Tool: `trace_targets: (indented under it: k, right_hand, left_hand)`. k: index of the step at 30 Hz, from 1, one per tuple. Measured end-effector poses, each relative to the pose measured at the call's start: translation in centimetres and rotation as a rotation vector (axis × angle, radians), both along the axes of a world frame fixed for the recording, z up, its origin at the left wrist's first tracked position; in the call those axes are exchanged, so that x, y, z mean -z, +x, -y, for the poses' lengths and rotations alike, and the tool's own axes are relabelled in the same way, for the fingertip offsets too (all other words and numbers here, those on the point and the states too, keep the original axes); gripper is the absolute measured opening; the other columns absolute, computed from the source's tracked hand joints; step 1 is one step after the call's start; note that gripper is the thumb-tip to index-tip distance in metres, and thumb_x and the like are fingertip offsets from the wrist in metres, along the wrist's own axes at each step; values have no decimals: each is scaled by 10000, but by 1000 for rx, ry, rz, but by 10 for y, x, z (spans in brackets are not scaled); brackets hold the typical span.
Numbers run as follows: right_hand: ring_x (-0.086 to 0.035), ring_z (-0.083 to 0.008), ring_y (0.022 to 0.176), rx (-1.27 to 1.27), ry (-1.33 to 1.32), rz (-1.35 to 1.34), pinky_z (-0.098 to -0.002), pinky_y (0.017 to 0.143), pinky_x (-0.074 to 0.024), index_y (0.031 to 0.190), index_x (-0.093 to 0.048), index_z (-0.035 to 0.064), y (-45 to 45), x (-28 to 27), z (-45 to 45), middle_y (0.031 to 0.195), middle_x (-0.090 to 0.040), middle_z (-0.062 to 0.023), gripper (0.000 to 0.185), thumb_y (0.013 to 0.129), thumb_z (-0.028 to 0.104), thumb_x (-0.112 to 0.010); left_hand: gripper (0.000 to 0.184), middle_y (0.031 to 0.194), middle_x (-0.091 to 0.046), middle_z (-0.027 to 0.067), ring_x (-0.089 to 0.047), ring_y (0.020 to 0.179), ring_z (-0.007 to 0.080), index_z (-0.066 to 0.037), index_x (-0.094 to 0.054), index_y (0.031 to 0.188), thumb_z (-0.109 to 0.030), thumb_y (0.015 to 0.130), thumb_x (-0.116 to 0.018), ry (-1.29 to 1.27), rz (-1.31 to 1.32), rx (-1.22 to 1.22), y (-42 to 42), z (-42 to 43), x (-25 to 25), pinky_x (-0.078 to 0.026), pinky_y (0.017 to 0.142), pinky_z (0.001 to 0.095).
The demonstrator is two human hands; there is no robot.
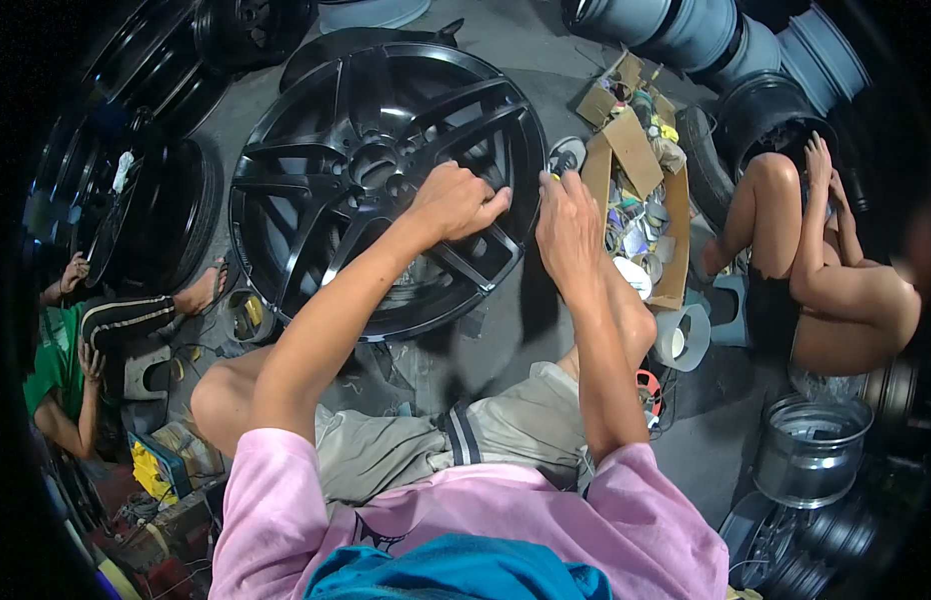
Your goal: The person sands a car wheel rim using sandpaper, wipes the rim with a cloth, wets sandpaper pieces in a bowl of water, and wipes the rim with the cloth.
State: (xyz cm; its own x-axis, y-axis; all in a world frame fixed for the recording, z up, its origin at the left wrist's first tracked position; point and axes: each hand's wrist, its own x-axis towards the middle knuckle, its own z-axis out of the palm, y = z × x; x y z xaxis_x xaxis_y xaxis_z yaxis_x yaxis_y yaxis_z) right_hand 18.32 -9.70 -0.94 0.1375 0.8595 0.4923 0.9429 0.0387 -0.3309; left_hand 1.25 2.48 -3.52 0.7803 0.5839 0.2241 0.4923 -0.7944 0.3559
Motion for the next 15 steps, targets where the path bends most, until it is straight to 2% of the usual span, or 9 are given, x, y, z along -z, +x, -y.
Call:
trace_targets:
  k: [5,6,7,9,13,15]
  right_hand:
    - [-636,-419,953,25,-27,42,-497,827,-491,1181,-732,-13,-3,-1,4,995,-623,-211,242,1018,96,-591]
    - [-637,-414,963,27,-9,59,-493,842,-487,1177,-736,-9,2,0,-3,991,-625,-212,242,1016,104,-596]
    - [-637,-414,963,29,-9,62,-493,842,-487,1177,-736,-9,6,2,-6,991,-625,-212,242,1016,104,-596]
    - [-644,-349,967,44,-10,129,-475,819,-476,1201,-742,20,9,5,-16,1019,-646,-142,256,1000,141,-640]
    - [-636,-349,985,32,-39,107,-478,832,-480,1245,-737,44,-1,3,0,1039,-637,-144,295,997,192,-675]
    - [-631,-349,1000,75,-7,134,-476,849,-487,1283,-732,70,-1,6,2,1058,-631,-151,330,995,228,-696]
  left_hand:
    - [598,609,-658,228,-662,623,415,-23,-769,658,-433,1018,-523,8,-10,-6,0,0,-2,-520,796,476]
    - [633,673,-697,243,-710,701,419,-1,-768,667,-464,1016,-515,-31,-33,-3,0,1,-6,-540,807,471]
    - [633,673,-697,243,-710,701,419,-1,-768,667,-464,1016,-515,-31,-31,0,1,3,-4,-540,807,471]
    - [636,674,-699,243,-713,695,414,-1,-765,661,-465,1017,-517,-8,-16,-11,2,2,-3,-544,790,475]
    - [636,659,-694,240,-706,661,414,-2,-751,638,-474,1006,-536,-14,-51,-29,0,1,-3,-544,764,488]
    - [598,621,-666,230,-680,655,417,-23,-772,670,-437,1017,-515,27,11,-15,0,0,4,-524,792,488]
